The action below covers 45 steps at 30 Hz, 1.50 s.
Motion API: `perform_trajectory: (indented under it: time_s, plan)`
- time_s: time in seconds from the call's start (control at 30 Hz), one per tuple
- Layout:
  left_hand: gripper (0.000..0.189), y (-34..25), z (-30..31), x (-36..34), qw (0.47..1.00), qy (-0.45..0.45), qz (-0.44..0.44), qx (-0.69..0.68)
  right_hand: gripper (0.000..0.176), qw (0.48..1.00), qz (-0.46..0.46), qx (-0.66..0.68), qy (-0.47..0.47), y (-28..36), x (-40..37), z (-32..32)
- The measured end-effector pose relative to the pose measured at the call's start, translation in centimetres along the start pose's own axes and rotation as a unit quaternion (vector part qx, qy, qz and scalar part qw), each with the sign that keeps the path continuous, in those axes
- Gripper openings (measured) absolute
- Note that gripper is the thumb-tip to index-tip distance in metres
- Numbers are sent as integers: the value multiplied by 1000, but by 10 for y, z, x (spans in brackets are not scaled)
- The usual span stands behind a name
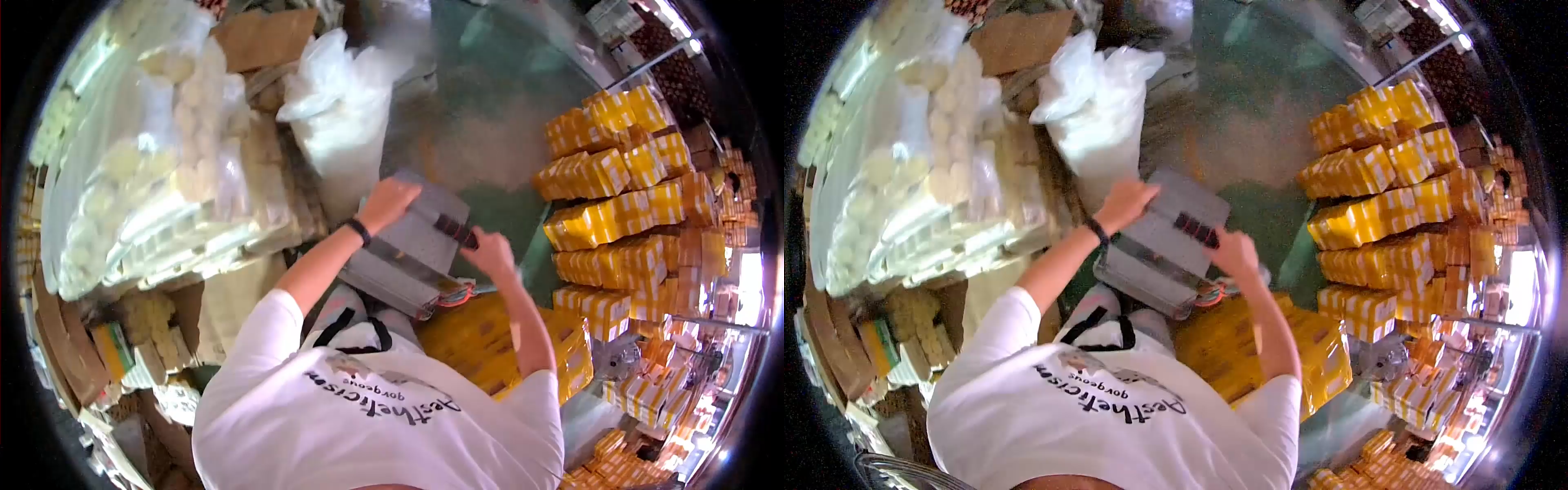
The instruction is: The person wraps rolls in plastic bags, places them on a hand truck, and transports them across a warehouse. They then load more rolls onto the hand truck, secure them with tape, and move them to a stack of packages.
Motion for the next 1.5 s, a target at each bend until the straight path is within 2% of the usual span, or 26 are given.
perform_trajectory:
  time_s: [0.07,0.2,0.33,0.43,0.47,0.57,0.67,0.7,0.73,0.77,0.8,0.83,0.87,0.93,1.0,1.03,1.07,1.1,1.13,1.17,1.2,1.27,1.3,1.33,1.43,1.5]
  plan:
    - [27,6,-18,-6,998,27,-20,61,42,1000,-12,-6,23,-8,10,-14]
    - [30,46,-50,-2,989,149,24,2,42,998,-28,12,52,-5,44,-24]
    - [36,53,-91,11,980,198,34,10,45,998,-23,-2,65,-24,59,-37]
    - [36,39,-112,2,984,161,35,-62,45,993,-38,-19,114,-59,63,-55]
    - [36,34,-140,2,972,211,55,-92,45,990,-45,-24,133,-76,63,-61]
    - [42,-7,-181,23,936,236,149,-212,45,979,4,-189,74,-131,63,-37]
    - [45,-63,-237,49,905,234,199,-296,45,959,-135,-227,-105,-212,37,0]
    - [45,-85,-251,58,890,238,223,-318,53,940,-219,-141,-219,-260,15,-9]
    - [44,-107,-274,62,881,229,237,-340,54,844,-389,123,-349,-321,-19,-37]
    - [43,-126,-304,63,871,222,250,-360,54,640,-512,373,-435,-357,-50,-85]
    - [44,-147,-338,60,868,232,278,-339,55,509,-497,619,-331,-354,-39,-119]
    - [45,-165,-351,69,858,228,287,-359,55,329,-439,812,-200,-318,-21,-133]
    - [47,-179,-361,74,849,228,294,-375,37,249,-377,871,-192,-297,0,-132]
    - [53,-203,-350,79,778,298,329,-445,25,370,-435,787,-232,-342,-20,-139]
    - [62,-249,-391,71,736,310,289,-528,21,464,-485,695,-257,-388,-35,-131]
    - [72,-270,-366,85,698,334,245,-584,21,522,-429,706,-213,-424,-39,-132]
    - [77,-299,-378,84,799,226,115,-545,18,586,-498,594,-238,-439,-51,-104]
    - [76,-323,-356,85,564,330,162,-740,20,599,-419,661,-173,-498,-50,-124]
    - [72,-339,-341,79,489,372,175,-770,22,601,-337,717,-102,-555,-52,-145]
    - [66,-343,-326,75,458,375,194,-782,18,641,-383,654,-121,-574,-51,-130]
    - [66,-333,-323,73,535,322,130,-770,15,672,-432,586,-133,-592,-50,-114]
    - [63,-299,-347,41,516,276,163,-794,9,722,-517,435,-150,-609,-52,-69]
    - [60,-275,-370,14,420,278,256,-825,10,778,-468,392,-148,-594,-23,-54]
    - [57,-238,-387,-7,490,275,288,-776,12,827,-418,346,-143,-570,5,-43]
    - [52,-134,-375,-57,665,275,401,-567,14,806,-432,395,-84,-521,26,-54]
    - [49,-93,-368,-97,698,275,427,-506,18,809,-426,401,-55,-517,27,-63]
Point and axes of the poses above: each hand's wrist, its own x-axis towards the middle knuckle, its own z-axis out of the back of the hand, y = z × x, the point moved 9 cm from there along x, towards the middle knuckle, and after that the axes turned 2 degrees about y, right-handed, at the moved point
